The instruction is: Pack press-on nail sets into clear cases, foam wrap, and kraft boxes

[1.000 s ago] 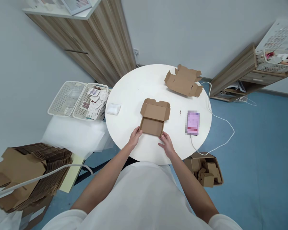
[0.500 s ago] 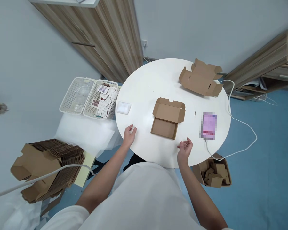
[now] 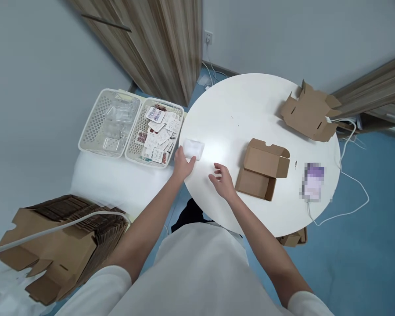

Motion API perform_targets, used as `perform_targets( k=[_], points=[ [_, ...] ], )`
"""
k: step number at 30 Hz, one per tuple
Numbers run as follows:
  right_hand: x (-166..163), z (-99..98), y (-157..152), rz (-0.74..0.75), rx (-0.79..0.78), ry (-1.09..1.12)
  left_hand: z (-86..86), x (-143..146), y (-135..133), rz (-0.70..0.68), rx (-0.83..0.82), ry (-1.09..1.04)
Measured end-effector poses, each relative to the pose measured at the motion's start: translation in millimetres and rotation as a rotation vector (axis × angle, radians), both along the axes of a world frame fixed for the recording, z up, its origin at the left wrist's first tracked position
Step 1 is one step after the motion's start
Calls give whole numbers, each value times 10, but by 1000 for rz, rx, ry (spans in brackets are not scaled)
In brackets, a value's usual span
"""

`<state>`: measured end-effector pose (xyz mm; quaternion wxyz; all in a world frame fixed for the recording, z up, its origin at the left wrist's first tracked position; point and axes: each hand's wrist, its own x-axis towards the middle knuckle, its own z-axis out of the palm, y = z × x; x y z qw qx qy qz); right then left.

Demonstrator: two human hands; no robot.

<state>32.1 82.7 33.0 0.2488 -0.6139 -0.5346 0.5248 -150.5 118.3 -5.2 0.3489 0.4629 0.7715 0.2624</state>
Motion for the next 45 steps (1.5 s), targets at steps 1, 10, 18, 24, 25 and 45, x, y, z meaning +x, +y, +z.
perform_targets(
  k=[1,10,18,24,25,45],
  points=[
    [-128,-71,111,-2,-53,-5,-10,-15,36,8,-26,-24],
    [-679,-426,624,-114,-138,64,-56,-78,190,-10,-61,-56],
    [-621,-553,455,-316,-187,202,-167,-34,80,82,-26,-259],
    [-374,-384,207,-359,-171,288,-115,156,-225,190,-16,-535],
    [-313,-337,154,-351,-151,289,-86,213,-294,193,10,-548],
    [1798,-60,-375,-225,120,-234,245,2156,-610,-268,26,-291]
  ],
)
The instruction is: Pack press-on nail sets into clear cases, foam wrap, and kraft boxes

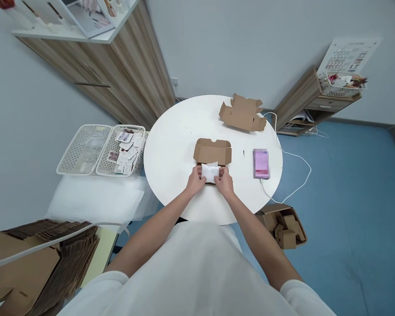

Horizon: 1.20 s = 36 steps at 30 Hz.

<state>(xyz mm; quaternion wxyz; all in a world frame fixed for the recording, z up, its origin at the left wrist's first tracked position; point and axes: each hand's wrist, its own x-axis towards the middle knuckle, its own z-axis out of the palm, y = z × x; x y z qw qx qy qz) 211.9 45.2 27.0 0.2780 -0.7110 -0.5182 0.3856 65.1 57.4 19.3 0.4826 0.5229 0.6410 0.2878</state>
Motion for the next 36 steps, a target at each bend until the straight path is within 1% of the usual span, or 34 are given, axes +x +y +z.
perform_targets(
  k=[2,5,8,10,13,15,19,22,26,28,30,31,33,34,36],
  points=[
    [16,-54,39,70,-18,-97,-44,22,17,-58,-30,37],
    [-23,-129,71,169,-55,-215,-84,11,34,-165,-73,170],
    [-86,-197,65,254,-103,-284,-103,-1,26,-287,-81,303],
    [-117,-231,48,306,-116,-311,-119,3,7,-346,-69,328],
    [-133,-259,20,343,-83,-331,-162,10,-32,-383,-14,325],
    [-132,-263,4,340,-41,-331,-200,7,-60,-390,23,317],
    [-135,-252,-41,318,2,-300,-240,-1,-123,-388,38,278],
    [-127,-219,-88,312,62,-281,-191,-5,-165,-349,83,256],
    [19,-121,-82,295,216,-232,-47,-84,-105,-221,252,225],
    [182,-67,-6,222,266,-193,19,-172,15,-115,312,204],
    [381,-27,125,67,267,-152,63,-279,187,14,263,153],
    [480,-13,205,-17,233,-110,77,-331,284,87,199,107],
    [643,4,375,-146,87,66,93,-416,476,222,49,-31],
    [698,8,456,-187,-10,195,98,-445,561,265,-22,-107],
    [740,16,591,-238,-175,412,104,-470,692,300,-127,-231]
  ],
)
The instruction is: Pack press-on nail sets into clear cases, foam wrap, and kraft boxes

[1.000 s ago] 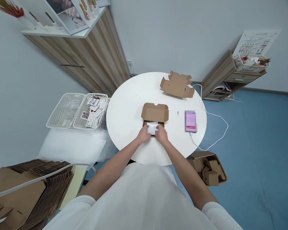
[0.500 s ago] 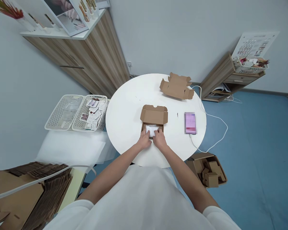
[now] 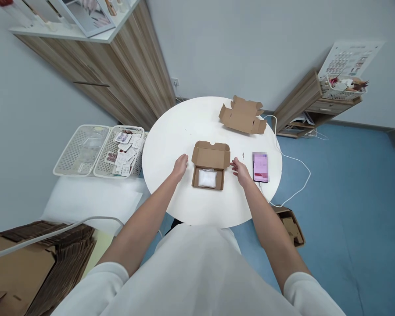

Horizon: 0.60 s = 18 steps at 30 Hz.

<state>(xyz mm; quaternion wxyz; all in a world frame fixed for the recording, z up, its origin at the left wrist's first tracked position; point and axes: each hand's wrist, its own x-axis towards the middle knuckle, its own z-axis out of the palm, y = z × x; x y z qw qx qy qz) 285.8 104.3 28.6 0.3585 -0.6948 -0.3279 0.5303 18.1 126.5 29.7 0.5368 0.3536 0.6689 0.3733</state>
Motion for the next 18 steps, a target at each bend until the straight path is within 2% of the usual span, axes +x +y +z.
perform_targets(
  k=[3,8,13,18],
  points=[
    [-76,18,113,20,-75,144,3,28,85,-31,-71,-109],
    [-251,104,93,131,-28,172,1,102,39,-101,-57,-141],
    [-208,230,-75,192,26,164,72,92,-95,-155,-8,-155],
    [-108,231,-341,305,134,153,136,45,-345,-316,56,-123]
  ],
)
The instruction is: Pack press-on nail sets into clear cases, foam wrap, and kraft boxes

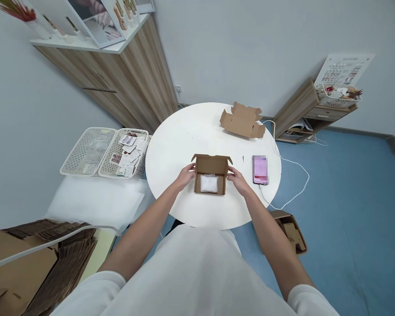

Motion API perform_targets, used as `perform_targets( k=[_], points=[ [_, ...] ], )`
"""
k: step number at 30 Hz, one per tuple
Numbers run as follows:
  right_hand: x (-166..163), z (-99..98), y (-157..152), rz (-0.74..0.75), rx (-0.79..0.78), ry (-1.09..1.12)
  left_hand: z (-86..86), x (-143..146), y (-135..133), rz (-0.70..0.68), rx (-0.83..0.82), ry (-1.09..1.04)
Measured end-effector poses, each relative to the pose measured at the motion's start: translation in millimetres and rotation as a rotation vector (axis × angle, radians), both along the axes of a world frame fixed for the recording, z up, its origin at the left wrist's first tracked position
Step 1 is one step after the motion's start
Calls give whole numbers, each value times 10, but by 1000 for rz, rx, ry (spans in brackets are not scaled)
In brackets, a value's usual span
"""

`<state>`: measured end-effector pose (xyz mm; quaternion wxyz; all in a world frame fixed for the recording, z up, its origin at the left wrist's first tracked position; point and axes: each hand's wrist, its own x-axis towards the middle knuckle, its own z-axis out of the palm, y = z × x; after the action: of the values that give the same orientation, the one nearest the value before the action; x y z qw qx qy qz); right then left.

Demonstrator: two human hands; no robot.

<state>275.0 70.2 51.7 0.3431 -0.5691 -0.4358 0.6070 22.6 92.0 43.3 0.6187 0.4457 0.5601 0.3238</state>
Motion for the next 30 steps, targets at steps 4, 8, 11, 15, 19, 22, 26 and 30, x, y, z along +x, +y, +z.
perform_targets(
  k=[4,8,11,15,19,22,26,30],
  points=[
    [53,-79,-211,46,51,-40,-53,-37,-207,-74,91,22],
    [92,-124,-357,88,66,-58,-141,-64,-329,-89,128,30],
    [103,-138,-437,110,81,-67,-169,-87,-381,-143,164,71],
    [109,-160,-550,162,103,-96,-155,-113,-469,-221,210,142],
    [158,-211,-656,249,176,-97,-157,-140,-589,-224,226,137],
    [211,-274,-713,278,178,-141,-182,-183,-670,-250,239,180],
    [217,-355,-753,267,134,-174,-213,-237,-754,-397,333,341],
    [140,-366,-775,190,126,-122,-209,-226,-830,-510,325,502]
  ],
)
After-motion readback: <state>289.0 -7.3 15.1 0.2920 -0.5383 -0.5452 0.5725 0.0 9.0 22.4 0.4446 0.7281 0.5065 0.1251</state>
